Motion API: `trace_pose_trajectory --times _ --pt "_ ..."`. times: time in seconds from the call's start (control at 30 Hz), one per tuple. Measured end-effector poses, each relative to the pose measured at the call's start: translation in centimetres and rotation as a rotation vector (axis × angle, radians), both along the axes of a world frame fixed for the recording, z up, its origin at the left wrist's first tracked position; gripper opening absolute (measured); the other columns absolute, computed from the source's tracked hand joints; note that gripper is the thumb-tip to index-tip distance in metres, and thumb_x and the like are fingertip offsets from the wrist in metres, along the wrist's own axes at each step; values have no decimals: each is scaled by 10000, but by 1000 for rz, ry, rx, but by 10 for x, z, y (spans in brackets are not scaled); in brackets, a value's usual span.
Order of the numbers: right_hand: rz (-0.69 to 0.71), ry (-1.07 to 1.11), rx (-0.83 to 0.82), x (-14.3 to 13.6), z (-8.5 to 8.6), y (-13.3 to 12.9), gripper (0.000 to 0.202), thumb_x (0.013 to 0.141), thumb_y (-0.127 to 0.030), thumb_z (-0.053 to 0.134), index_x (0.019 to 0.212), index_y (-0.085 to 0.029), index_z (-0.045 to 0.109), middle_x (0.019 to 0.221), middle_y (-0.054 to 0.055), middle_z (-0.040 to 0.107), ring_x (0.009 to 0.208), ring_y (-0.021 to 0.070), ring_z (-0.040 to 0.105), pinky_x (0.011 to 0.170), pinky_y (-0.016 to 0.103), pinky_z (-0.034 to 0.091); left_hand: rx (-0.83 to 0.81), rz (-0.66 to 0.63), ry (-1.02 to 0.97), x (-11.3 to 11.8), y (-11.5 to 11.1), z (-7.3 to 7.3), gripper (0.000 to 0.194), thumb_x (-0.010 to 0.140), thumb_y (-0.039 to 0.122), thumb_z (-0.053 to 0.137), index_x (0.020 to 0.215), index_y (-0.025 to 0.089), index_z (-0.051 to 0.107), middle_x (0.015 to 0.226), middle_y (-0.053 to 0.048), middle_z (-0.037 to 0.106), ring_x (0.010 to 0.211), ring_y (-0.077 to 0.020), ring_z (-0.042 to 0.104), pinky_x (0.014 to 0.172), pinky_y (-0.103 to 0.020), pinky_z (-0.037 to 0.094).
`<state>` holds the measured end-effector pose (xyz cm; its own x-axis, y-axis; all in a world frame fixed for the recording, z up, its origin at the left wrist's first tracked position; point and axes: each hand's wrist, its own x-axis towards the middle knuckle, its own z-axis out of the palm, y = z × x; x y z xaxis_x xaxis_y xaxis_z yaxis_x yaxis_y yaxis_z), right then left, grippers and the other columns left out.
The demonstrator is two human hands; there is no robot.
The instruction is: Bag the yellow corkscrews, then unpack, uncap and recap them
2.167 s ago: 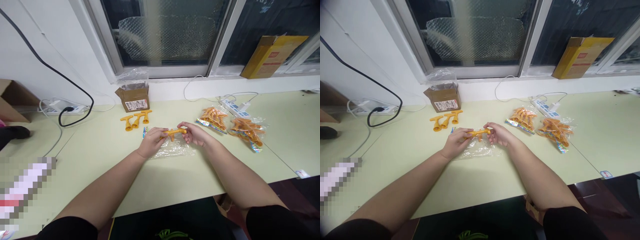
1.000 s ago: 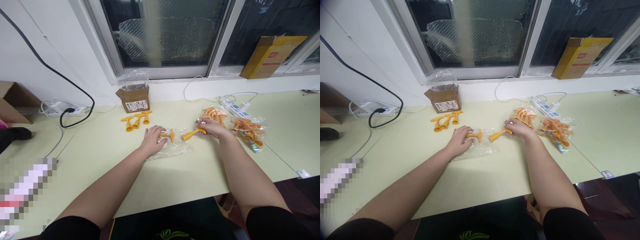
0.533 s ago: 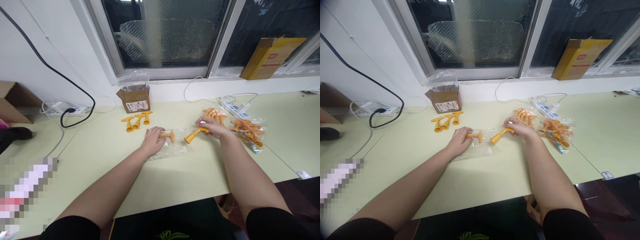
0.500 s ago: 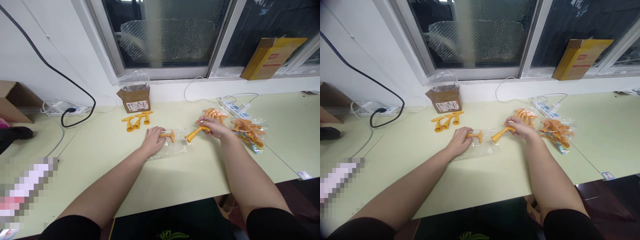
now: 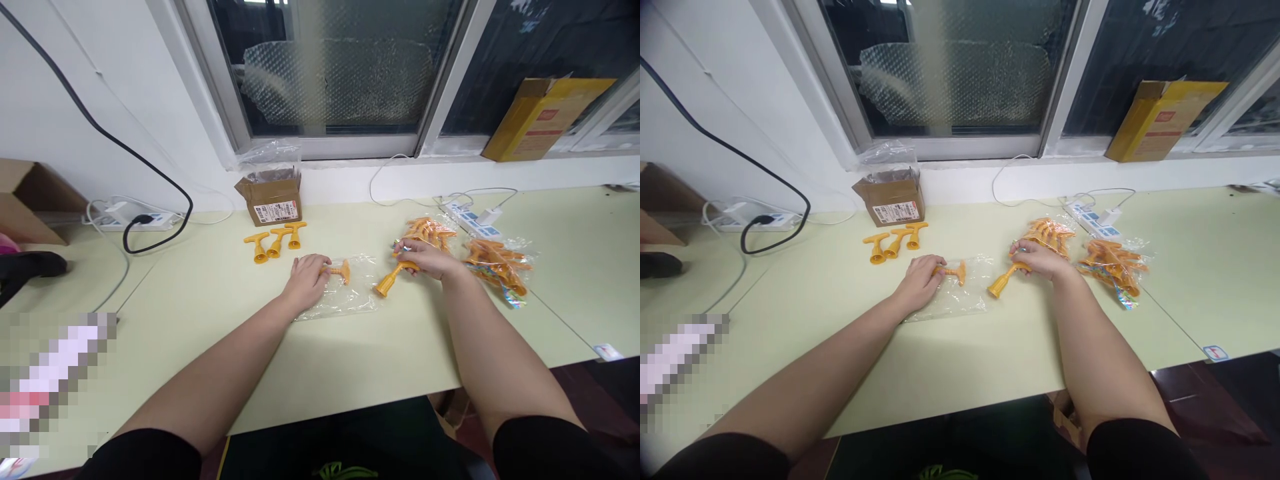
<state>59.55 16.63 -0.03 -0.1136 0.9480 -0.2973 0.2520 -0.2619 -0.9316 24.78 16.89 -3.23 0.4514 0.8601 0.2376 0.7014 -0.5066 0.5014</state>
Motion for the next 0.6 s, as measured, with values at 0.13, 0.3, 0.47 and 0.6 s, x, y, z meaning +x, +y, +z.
trace_pose_trajectory --times 0.13,0.3,0.47,0.6 --pt "-98 169 2 -15 -2 3 276 789 -253 775 969 -232 567 661 -41 627 508 102 575 474 204 468 -6 -1 -21 -1 1 -1 211 1036 307 400 1168 277 562 1239 -44 658 1292 -267 515 1185 -551 318" --pt "-7 376 -121 -23 -3 0 325 770 -191 793 988 -228 555 832 42 751 732 200 744 669 310 613 -14 1 -59 -1 1 -1 233 1048 310 366 1167 280 564 1253 -45 658 1292 -262 519 1177 -545 323" --pt "198 448 -172 -25 -1 -4 265 840 -236 788 1037 -198 615 1008 95 787 840 198 778 846 325 631 -24 23 -82 1 0 0 211 1045 308 359 1111 268 555 1201 -50 665 1238 -261 539 1174 -557 310" --pt "197 511 -165 -37 -3 -3 230 866 -246 776 1046 -172 652 1015 105 784 899 190 779 873 292 633 -63 43 -93 2 -2 2 207 1051 308 327 1039 258 528 1170 -49 670 1190 -257 558 1199 -607 236"
